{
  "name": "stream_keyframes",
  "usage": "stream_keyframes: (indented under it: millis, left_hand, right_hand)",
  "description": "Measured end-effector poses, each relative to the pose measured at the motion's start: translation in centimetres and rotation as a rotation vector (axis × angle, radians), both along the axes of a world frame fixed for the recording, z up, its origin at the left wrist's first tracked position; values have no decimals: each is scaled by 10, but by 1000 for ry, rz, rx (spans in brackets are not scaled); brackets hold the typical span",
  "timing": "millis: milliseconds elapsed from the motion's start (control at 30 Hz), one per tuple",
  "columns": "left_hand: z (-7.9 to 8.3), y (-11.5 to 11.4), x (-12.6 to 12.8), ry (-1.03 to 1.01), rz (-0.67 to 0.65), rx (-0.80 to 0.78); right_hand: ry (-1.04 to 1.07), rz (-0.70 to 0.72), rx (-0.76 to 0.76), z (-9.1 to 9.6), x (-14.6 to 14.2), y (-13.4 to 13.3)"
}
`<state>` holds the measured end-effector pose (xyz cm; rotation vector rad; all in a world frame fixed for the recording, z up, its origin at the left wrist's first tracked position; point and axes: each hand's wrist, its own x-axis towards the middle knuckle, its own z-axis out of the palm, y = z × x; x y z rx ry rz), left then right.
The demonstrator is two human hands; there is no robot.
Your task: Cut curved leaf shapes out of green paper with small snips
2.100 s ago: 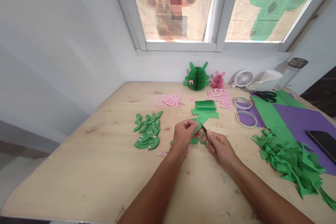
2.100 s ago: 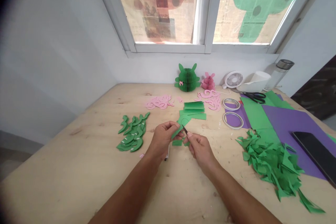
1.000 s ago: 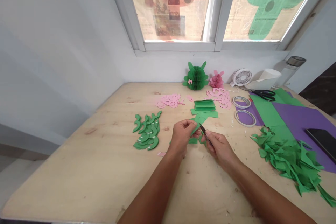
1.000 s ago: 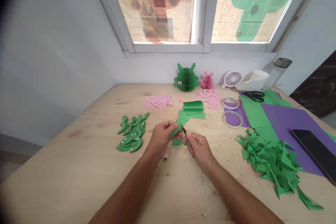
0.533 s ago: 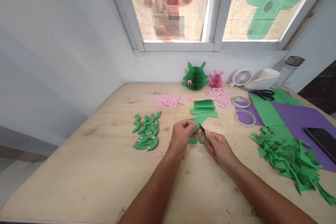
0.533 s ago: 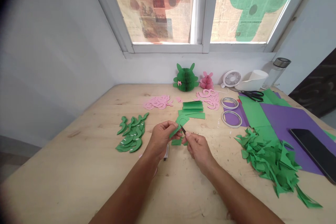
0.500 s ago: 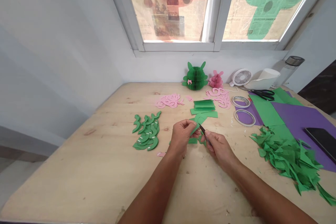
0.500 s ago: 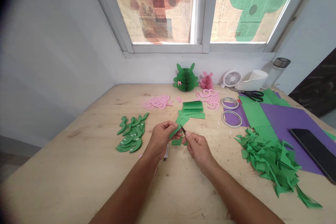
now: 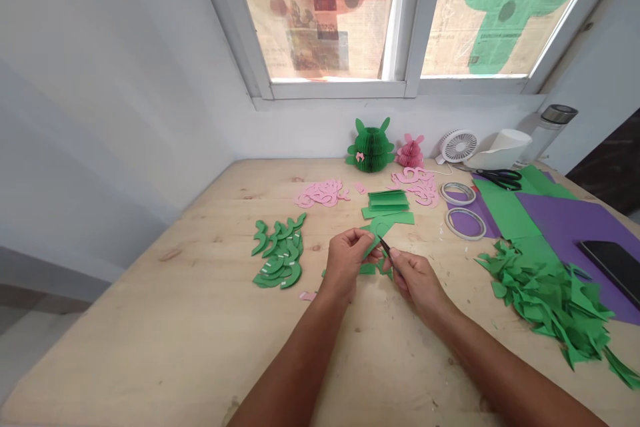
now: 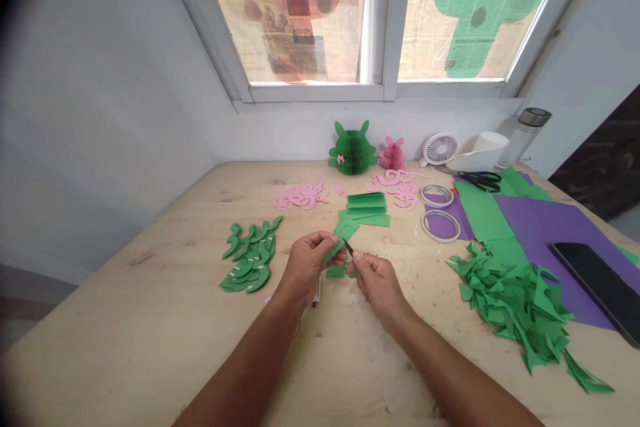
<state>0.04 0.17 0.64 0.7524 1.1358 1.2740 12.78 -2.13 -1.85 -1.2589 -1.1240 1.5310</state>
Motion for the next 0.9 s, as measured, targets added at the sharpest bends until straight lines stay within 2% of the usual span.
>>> stream_keyframes:
  millis: [433, 900]
  left_hand:
    - [4, 0, -4, -34, 12, 10]
    - [-6, 3, 0, -90, 70, 42]
  right_hand:
    - [-92, 57, 73, -2, 3, 2]
    - [-138, 51, 112, -4, 4, 2]
